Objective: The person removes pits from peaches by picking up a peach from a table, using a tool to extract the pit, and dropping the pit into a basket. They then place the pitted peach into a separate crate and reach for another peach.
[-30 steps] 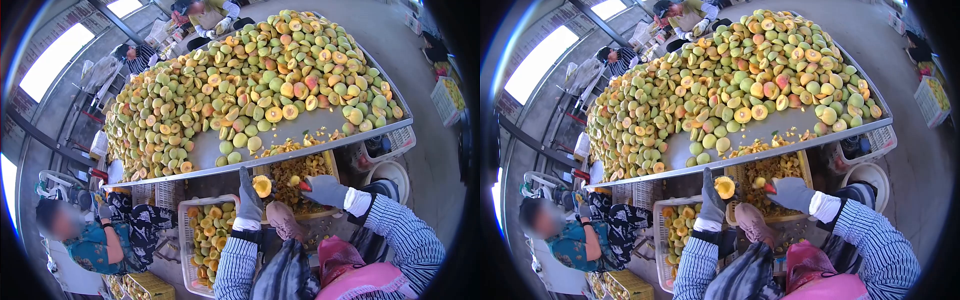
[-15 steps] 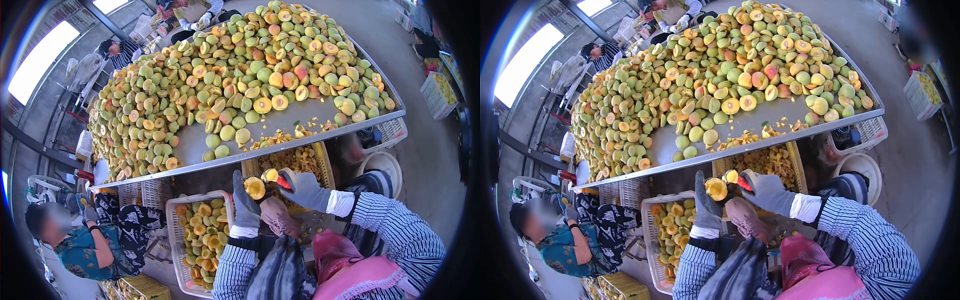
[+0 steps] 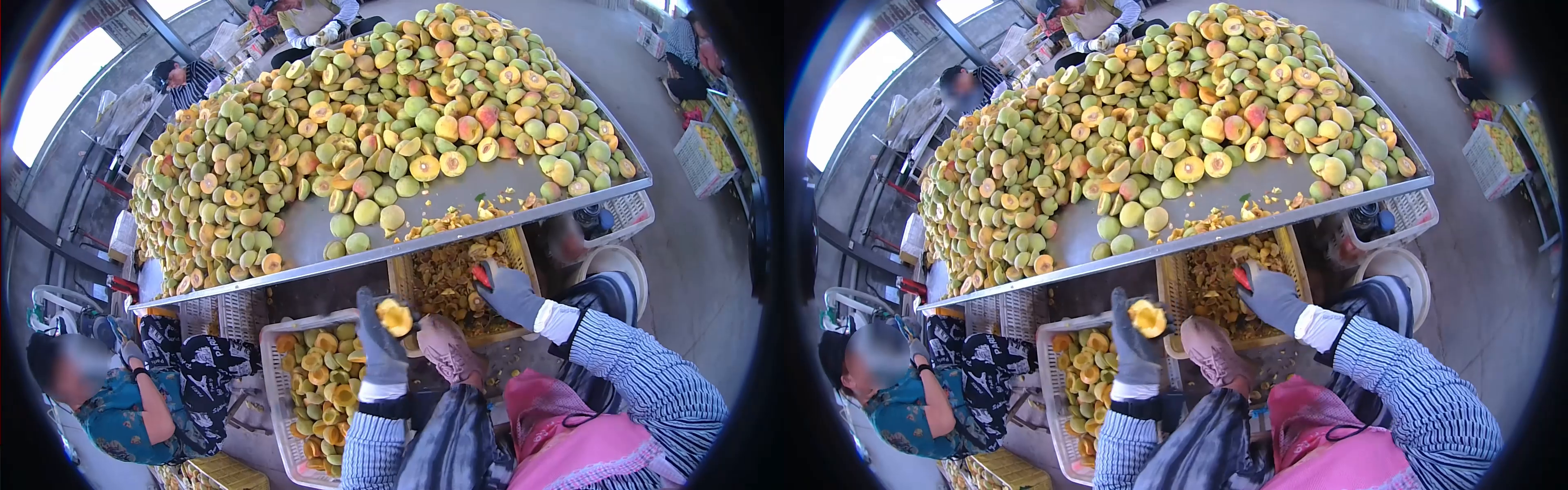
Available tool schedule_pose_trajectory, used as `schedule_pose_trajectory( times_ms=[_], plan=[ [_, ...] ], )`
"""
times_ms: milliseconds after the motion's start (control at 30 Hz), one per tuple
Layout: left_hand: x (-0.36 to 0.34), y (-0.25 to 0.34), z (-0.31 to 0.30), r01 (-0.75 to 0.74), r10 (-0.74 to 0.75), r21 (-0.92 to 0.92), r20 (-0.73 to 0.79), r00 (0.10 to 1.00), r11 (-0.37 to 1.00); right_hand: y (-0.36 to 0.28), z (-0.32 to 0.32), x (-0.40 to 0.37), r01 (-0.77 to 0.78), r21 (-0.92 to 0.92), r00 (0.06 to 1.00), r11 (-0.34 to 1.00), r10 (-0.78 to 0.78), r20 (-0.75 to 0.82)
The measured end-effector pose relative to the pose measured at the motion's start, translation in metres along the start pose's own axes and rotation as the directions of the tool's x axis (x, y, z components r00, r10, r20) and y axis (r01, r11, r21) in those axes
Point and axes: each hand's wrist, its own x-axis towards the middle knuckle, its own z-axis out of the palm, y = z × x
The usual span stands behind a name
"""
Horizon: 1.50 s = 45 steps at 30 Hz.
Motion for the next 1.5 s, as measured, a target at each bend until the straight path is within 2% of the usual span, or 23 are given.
schedule_pose_trajectory(
  times_ms=[67, 100, 133, 167, 200, 267, 300, 333, 400, 433, 500, 567, 700, 800, 867, 933, 967, 1133, 1200, 1267, 1333, 1400, 1500],
  plan=[
    [0.009, 0.022, -0.061, -0.073, 0.07, 0.064, 0.04, 0.997, 0.995, 0.035, 0.005, -0.006, 0.028, -0.277, 0.842, 0.96, 0.126, 0.524],
    [0.019, 0.037, -0.111, -0.484, 0.39, 0.606, 0.291, 0.873, 0.632, 0.037, 0.003, -0.009, 0.027, -0.275, 0.849, 0.961, 0.123, 0.514],
    [0.026, 0.052, -0.152, -0.666, 0.422, 0.738, 0.64, 0.642, -0.106, 0.036, -0.001, -0.014, -0.019, -0.212, 0.911, 0.977, 0.105, 0.399],
    [0.021, 0.067, -0.167, -0.41, 0.437, 0.89, 0.293, 0.85, 0.2, 0.035, -0.004, -0.018, -0.058, -0.144, 0.954, 0.988, 0.097, 0.283],
    [0.012, 0.079, -0.173, -0.084, 0.324, 0.874, -0.087, 0.942, 0.478, 0.032, -0.005, -0.022, -0.064, -0.143, 0.953, 0.988, 0.103, 0.286],
    [0.001, 0.109, -0.158, -0.181, 0.327, 0.786, -0.028, 0.945, 0.591, 0.024, -0.004, -0.028, -0.005, -0.268, 0.835, 0.963, 0.152, 0.529],
    [0.002, 0.121, -0.142, -0.283, 0.351, 0.662, 0.033, 0.936, 0.693, 0.024, -0.002, -0.029, 0.178, -0.324, 0.599, 0.929, 0.159, 0.785],
    [0.006, 0.127, -0.124, -0.301, 0.412, 0.757, 0.046, 0.91, 0.58, 0.012, -0.01, -0.03, 0.215, -0.3, 0.494, 0.929, 0.162, 0.854],
    [0.032, 0.132, -0.092, -0.365, 0.478, 0.825, 0.134, 0.868, 0.431, 0.011, 0.003, -0.031, 0.151, -0.281, 0.651, 0.948, 0.118, 0.75],
    [0.054, 0.13, -0.08, -0.422, 0.484, 0.81, 0.2, 0.852, 0.407, 0.006, 0.0, -0.028, 0.163, -0.285, 0.648, 0.945, 0.115, 0.753],
    [0.08, 0.142, -0.034, -0.214, 0.412, 0.972, 0.235, 0.881, -0.097, -0.011, -0.013, -0.024, 0.096, -0.144, 0.756, 0.985, 0.022, 0.655],
    [0.106, 0.14, 0.006, -0.131, 0.323, 0.932, 0.245, 0.914, -0.337, -0.018, -0.029, -0.03, 0.093, -0.076, 0.78, 0.993, -0.026, 0.625],
    [0.154, 0.122, 0.04, 0.037, 0.166, 0.882, 0.048, 0.985, -0.47, -0.019, -0.059, -0.045, 0.057, 0.052, 0.83, 0.997, -0.076, 0.552],
    [0.165, 0.116, 0.034, -0.026, 0.19, 0.876, 0.133, 0.973, -0.482, -0.013, -0.07, -0.05, -0.049, 0.119, 0.846, 0.992, -0.022, 0.533],
    [0.165, 0.116, 0.014, -0.062, 0.385, 0.949, 0.184, 0.904, -0.309, -0.015, -0.079, -0.051, -0.189, 0.137, 0.849, 0.972, 0.092, 0.52],
    [0.187, 0.116, -0.024, -0.226, 0.494, 0.95, 0.093, 0.864, 0.217, -0.026, -0.092, -0.045, -0.276, 0.235, 0.843, 0.932, 0.117, 0.526],
    [0.18, 0.115, -0.032, -0.392, 0.568, 0.915, 0.273, 0.777, 0.097, -0.035, -0.095, -0.045, -0.375, 0.317, 0.821, 0.871, 0.154, 0.549],
    [0.144, 0.118, -0.001, -0.336, 0.553, 0.942, 0.271, 0.788, 0.018, -0.042, -0.075, -0.033, -0.128, 0.327, 0.898, 0.936, -0.031, 0.439],
    [0.138, 0.116, 0.026, -0.216, 0.27, 0.934, 0.295, 0.917, -0.286, -0.045, -0.065, -0.036, -0.043, 0.339, 0.902, 0.94, -0.11, 0.418],
    [0.151, 0.107, 0.044, -0.114, 0.069, 0.892, 0.16, 0.985, -0.438, -0.039, -0.061, -0.039, -0.005, 0.316, 0.888, 0.949, -0.141, 0.438],
    [0.153, 0.092, 0.057, -0.122, 0.111, 0.91, 0.179, 0.978, -0.396, -0.031, -0.053, -0.043, 0.025, 0.335, 0.9, 0.942, -0.167, 0.402],
    [0.149, 0.083, 0.079, -0.123, -0.036, 0.878, 0.12, 0.992, -0.462, -0.033, -0.06, -0.044, -0.246, 0.386, 0.85, 0.889, 0.007, 0.527],
    [0.139, 0.064, 0.099, -0.193, -0.027, 0.867, 0.204, 0.979, -0.459, -0.034, -0.061, -0.046, -0.281, 0.387, 0.837, 0.878, 0.027, 0.546]
  ],
)
